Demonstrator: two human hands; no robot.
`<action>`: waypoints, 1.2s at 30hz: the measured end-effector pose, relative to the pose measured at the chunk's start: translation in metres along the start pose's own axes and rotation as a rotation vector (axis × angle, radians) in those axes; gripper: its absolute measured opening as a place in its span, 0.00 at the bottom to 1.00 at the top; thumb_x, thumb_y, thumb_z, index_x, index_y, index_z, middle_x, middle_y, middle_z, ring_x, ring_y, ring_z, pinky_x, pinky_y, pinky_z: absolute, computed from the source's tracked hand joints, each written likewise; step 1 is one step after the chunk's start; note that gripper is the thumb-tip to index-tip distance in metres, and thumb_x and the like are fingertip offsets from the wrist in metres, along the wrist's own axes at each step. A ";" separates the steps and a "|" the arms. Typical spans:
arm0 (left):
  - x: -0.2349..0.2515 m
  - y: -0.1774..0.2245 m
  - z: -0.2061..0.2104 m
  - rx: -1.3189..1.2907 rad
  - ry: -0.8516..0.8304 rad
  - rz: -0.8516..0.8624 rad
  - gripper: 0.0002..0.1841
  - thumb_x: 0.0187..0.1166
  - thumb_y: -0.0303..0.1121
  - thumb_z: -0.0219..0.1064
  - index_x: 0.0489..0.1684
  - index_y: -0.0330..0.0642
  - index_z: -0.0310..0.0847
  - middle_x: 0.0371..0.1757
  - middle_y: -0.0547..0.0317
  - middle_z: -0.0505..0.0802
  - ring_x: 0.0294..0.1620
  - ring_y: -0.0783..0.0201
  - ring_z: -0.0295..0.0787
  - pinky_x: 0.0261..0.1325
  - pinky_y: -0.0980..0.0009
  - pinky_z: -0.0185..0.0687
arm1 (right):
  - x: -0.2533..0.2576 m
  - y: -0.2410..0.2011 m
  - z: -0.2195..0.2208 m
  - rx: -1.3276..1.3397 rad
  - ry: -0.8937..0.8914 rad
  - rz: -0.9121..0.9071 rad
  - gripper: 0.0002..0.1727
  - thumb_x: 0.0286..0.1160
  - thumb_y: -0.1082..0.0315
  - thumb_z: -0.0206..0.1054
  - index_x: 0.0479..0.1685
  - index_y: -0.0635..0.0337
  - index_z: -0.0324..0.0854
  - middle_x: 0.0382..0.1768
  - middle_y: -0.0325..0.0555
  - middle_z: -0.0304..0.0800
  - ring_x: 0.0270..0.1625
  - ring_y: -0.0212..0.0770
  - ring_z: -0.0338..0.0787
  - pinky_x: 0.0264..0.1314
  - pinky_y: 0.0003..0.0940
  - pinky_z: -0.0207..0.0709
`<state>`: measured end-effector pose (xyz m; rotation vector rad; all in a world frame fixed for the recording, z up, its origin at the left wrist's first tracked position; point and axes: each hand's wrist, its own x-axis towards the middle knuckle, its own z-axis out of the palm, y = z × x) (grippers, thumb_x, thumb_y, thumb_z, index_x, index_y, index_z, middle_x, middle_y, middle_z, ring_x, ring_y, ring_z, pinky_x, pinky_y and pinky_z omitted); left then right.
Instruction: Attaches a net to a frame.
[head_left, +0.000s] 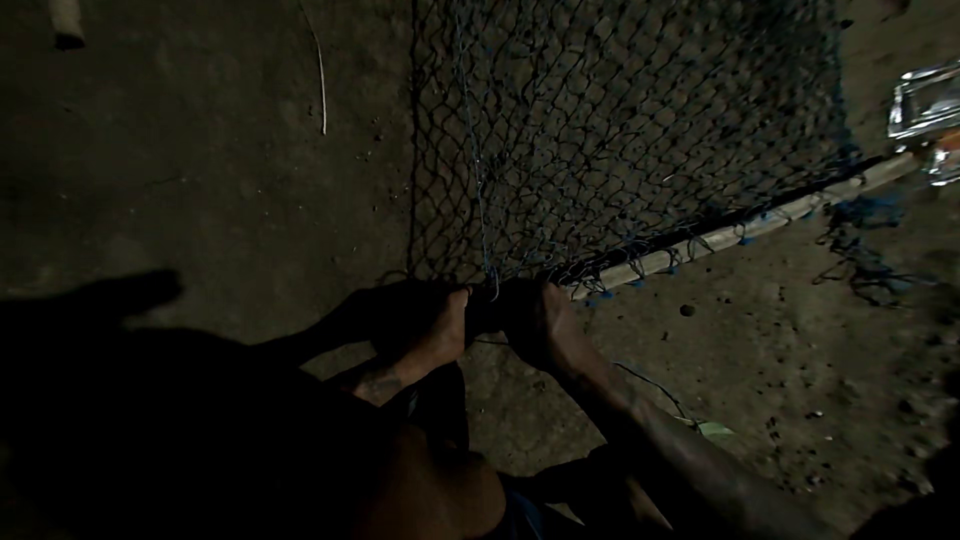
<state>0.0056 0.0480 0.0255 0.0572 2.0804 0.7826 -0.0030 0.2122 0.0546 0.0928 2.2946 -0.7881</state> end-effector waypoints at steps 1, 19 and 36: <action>0.000 0.000 0.000 0.001 -0.001 0.008 0.23 0.69 0.21 0.74 0.66 0.38 0.80 0.55 0.45 0.91 0.59 0.50 0.89 0.64 0.52 0.82 | -0.001 0.001 0.002 0.024 0.021 -0.012 0.11 0.78 0.60 0.70 0.39 0.59 0.89 0.35 0.49 0.91 0.41 0.49 0.91 0.48 0.54 0.82; 0.008 -0.016 0.008 0.035 0.063 0.094 0.23 0.71 0.25 0.74 0.67 0.42 0.80 0.50 0.46 0.92 0.51 0.50 0.91 0.56 0.49 0.85 | 0.002 -0.005 0.010 0.071 -0.018 0.109 0.17 0.75 0.50 0.73 0.46 0.56 0.89 0.47 0.49 0.89 0.57 0.52 0.86 0.69 0.67 0.67; 0.000 -0.006 0.002 -0.002 0.023 0.048 0.18 0.77 0.20 0.64 0.64 0.45 0.82 0.54 0.48 0.92 0.57 0.51 0.91 0.61 0.51 0.85 | -0.007 0.019 0.039 -0.086 0.403 -0.147 0.10 0.73 0.59 0.71 0.34 0.56 0.92 0.36 0.47 0.90 0.45 0.51 0.90 0.51 0.58 0.81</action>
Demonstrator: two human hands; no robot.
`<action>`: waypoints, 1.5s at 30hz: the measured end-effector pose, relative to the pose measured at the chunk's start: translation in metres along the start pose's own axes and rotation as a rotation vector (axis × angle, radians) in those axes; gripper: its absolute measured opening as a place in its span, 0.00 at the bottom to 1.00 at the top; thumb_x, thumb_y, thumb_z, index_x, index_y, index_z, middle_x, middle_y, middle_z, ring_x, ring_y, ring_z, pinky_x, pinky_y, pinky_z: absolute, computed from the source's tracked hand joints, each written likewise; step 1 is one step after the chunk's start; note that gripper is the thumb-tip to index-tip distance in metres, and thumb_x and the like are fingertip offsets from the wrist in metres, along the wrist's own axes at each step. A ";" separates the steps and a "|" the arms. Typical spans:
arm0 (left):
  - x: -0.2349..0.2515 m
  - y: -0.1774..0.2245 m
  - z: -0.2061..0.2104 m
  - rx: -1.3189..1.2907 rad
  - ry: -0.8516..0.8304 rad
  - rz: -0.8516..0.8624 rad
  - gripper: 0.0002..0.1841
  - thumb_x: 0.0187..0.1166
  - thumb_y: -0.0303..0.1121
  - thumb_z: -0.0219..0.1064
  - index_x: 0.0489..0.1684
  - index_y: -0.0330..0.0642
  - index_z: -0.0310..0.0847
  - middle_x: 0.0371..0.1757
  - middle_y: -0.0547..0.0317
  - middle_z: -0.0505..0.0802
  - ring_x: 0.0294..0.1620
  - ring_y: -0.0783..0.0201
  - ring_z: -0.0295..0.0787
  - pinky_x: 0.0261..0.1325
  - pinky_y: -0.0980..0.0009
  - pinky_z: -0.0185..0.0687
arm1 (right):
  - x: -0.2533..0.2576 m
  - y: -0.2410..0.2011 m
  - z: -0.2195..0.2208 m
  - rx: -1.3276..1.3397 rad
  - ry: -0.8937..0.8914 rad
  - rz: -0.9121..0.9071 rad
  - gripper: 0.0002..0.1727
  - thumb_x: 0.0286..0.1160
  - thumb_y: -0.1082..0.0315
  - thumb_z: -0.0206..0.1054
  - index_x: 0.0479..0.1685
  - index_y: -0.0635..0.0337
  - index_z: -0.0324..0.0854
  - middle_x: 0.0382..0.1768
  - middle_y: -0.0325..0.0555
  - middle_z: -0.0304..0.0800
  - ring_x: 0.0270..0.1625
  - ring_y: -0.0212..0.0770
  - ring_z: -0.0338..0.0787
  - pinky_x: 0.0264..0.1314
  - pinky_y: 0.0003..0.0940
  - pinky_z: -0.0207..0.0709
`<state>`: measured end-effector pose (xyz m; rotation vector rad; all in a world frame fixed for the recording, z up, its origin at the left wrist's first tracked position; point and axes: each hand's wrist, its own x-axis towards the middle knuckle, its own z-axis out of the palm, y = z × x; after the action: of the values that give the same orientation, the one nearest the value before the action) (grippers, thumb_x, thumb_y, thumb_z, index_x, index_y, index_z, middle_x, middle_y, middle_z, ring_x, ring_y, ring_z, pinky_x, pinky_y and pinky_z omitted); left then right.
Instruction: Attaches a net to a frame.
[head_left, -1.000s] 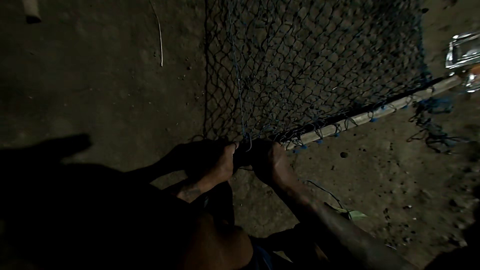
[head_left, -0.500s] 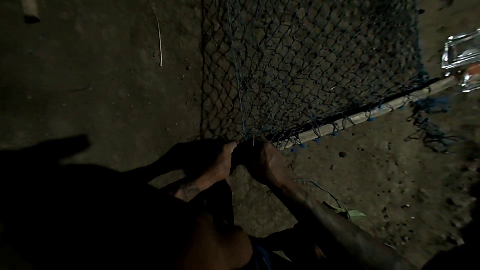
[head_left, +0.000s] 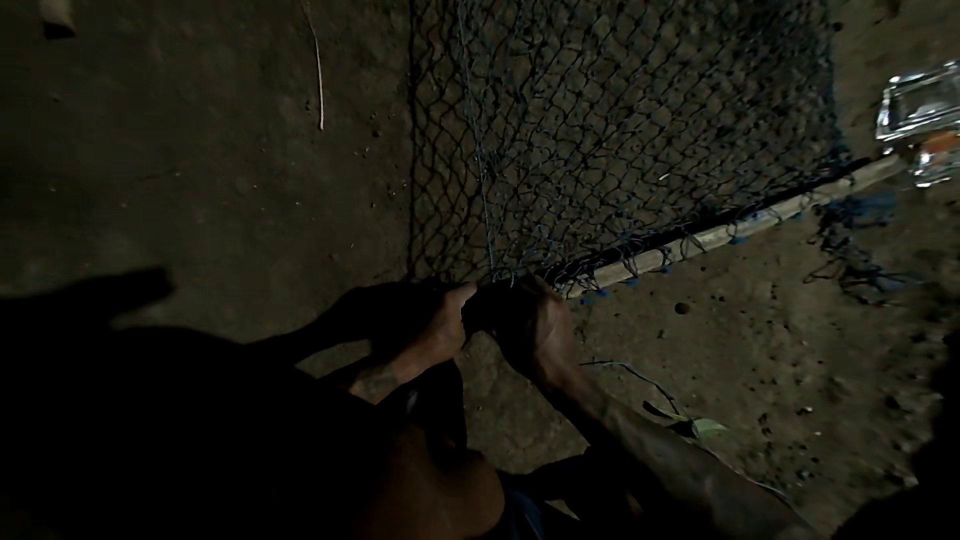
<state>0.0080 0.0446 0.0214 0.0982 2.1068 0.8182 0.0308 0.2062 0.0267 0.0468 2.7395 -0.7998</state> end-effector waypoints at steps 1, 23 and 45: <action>0.000 0.000 0.000 -0.003 -0.004 0.000 0.18 0.77 0.20 0.64 0.64 0.45 0.82 0.54 0.48 0.92 0.57 0.52 0.91 0.61 0.51 0.85 | -0.001 0.001 -0.001 -0.020 0.018 -0.017 0.10 0.73 0.60 0.71 0.34 0.56 0.92 0.36 0.47 0.90 0.46 0.52 0.90 0.51 0.60 0.80; -0.004 -0.007 -0.002 -0.146 0.012 0.086 0.16 0.83 0.30 0.68 0.67 0.47 0.82 0.47 0.49 0.93 0.46 0.56 0.92 0.53 0.56 0.87 | -0.026 0.011 -0.077 0.648 -0.305 -0.016 0.17 0.86 0.60 0.58 0.58 0.62 0.84 0.50 0.36 0.89 0.53 0.23 0.87 0.59 0.23 0.82; 0.007 -0.012 0.007 -0.077 0.062 0.113 0.11 0.89 0.39 0.61 0.54 0.41 0.84 0.37 0.51 0.90 0.37 0.58 0.89 0.45 0.59 0.85 | -0.090 -0.028 -0.122 1.082 -0.963 0.199 0.26 0.76 0.59 0.68 0.68 0.65 0.72 0.38 0.33 0.88 0.32 0.26 0.87 0.32 0.24 0.85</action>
<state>0.0119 0.0411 0.0064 0.1539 2.1407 0.9803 0.0816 0.2521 0.1647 0.1123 1.2013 -1.5920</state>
